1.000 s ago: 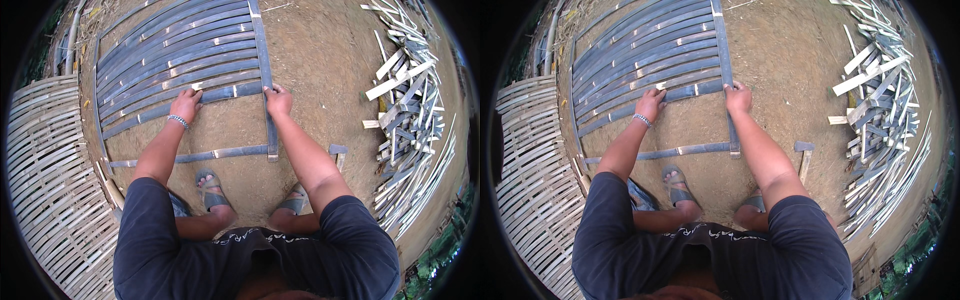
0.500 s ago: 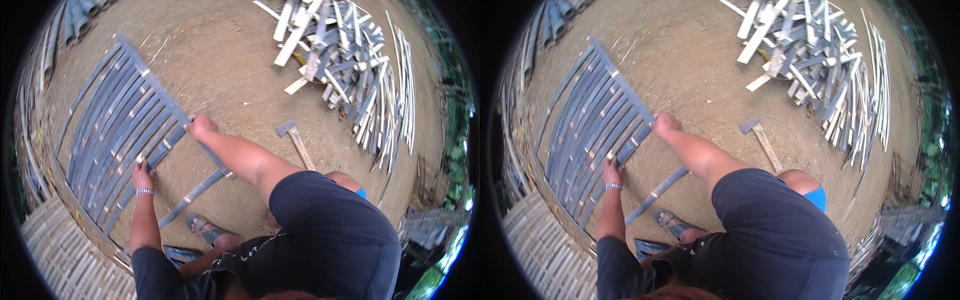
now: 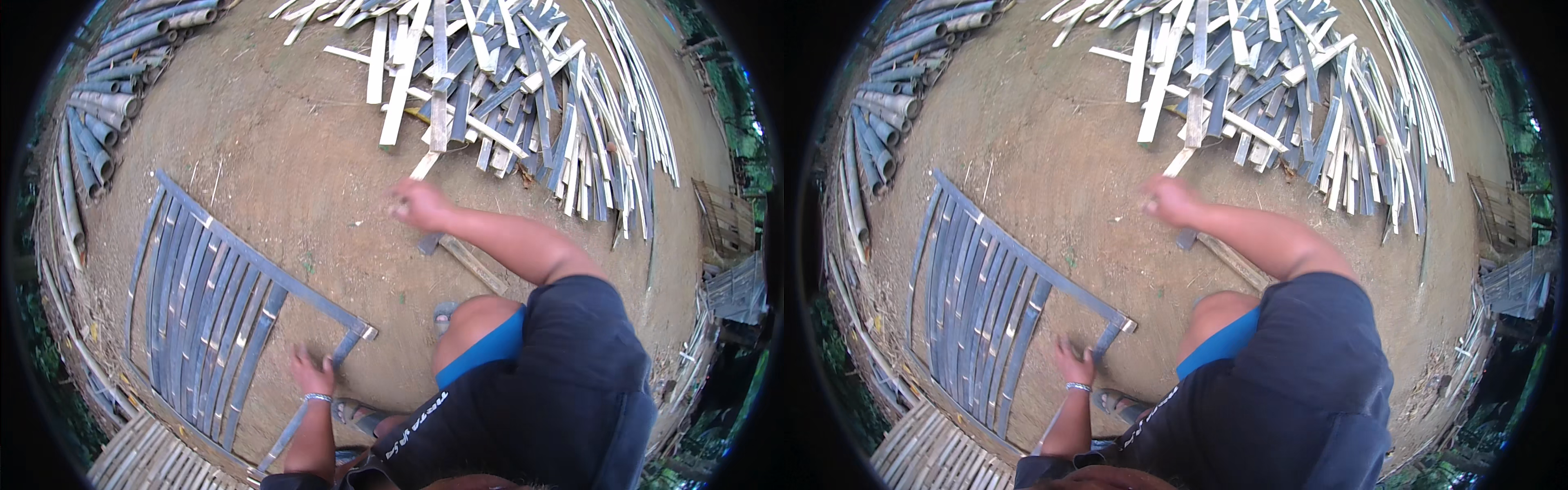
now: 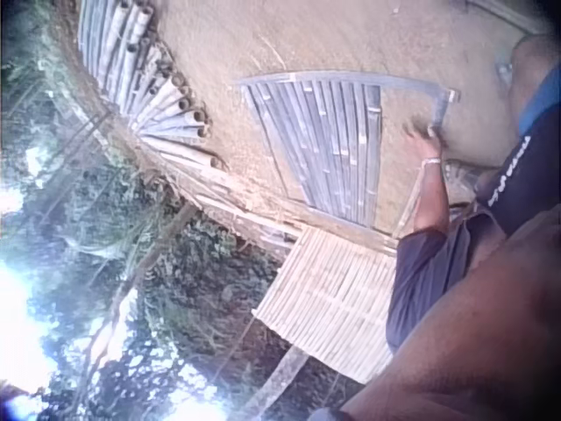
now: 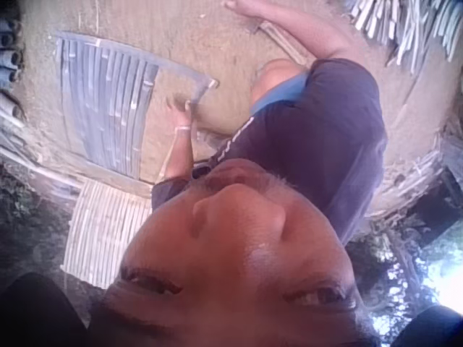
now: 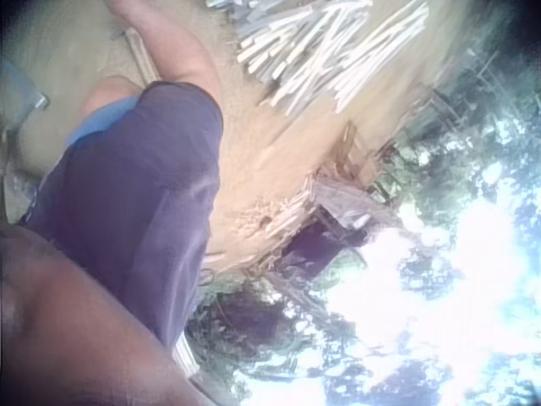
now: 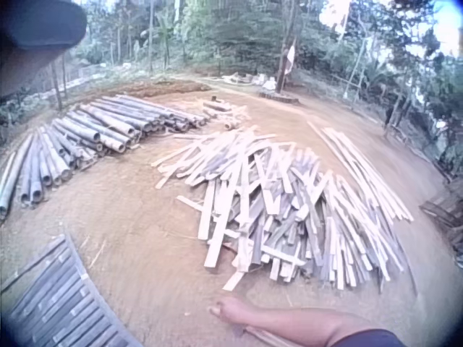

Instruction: The person constructs a bamboo frame by arranging slats, striking them with a hatchet, and picking up additional slats from a pile to fit into the structure.

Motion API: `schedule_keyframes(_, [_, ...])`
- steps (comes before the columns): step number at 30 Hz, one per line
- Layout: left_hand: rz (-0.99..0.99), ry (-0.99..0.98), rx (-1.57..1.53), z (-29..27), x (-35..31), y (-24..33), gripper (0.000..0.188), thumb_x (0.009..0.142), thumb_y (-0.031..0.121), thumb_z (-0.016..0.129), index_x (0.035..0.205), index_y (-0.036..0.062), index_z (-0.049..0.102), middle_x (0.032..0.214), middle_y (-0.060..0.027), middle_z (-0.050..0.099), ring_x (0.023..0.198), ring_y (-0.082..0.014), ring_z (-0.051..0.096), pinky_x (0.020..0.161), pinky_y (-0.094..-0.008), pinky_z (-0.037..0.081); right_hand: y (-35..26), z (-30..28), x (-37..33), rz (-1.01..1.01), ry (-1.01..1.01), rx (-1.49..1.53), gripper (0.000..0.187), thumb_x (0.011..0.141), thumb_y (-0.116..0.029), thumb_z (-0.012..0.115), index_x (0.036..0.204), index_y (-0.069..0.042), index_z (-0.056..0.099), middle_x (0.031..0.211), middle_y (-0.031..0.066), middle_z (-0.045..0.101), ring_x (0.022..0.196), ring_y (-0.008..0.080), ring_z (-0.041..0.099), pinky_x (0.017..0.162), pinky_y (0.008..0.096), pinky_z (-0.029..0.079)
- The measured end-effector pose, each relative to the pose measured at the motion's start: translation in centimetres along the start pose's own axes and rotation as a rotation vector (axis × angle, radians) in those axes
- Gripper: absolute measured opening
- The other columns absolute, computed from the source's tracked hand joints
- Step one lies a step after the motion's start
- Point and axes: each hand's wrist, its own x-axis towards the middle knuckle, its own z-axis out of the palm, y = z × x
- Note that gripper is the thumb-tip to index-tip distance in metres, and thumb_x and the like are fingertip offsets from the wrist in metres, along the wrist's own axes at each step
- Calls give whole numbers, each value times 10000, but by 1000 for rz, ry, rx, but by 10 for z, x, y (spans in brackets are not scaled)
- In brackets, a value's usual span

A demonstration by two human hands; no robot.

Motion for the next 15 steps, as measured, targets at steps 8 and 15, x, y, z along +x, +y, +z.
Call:
schedule_keyframes(8, [166,-71,-69,2,33,76,842,767,211,819,1487,38,420,1543,-299,347,1376,-499,387,1155,-550,310,131,-50,20,516,987,439,339,876,-224,745,1123,0,684,900,92,706,804,211,672,787,341,534])
schedule_keyframes(15, [173,-78,-19,-1,63,117,851,767,215,820,1497,72,407,1546,-292,342,1391,-489,371,1153,-551,308,130,-92,59,515,877,414,393,870,-253,747,1174,-16,674,965,115,723,903,250,697,840,358,531])
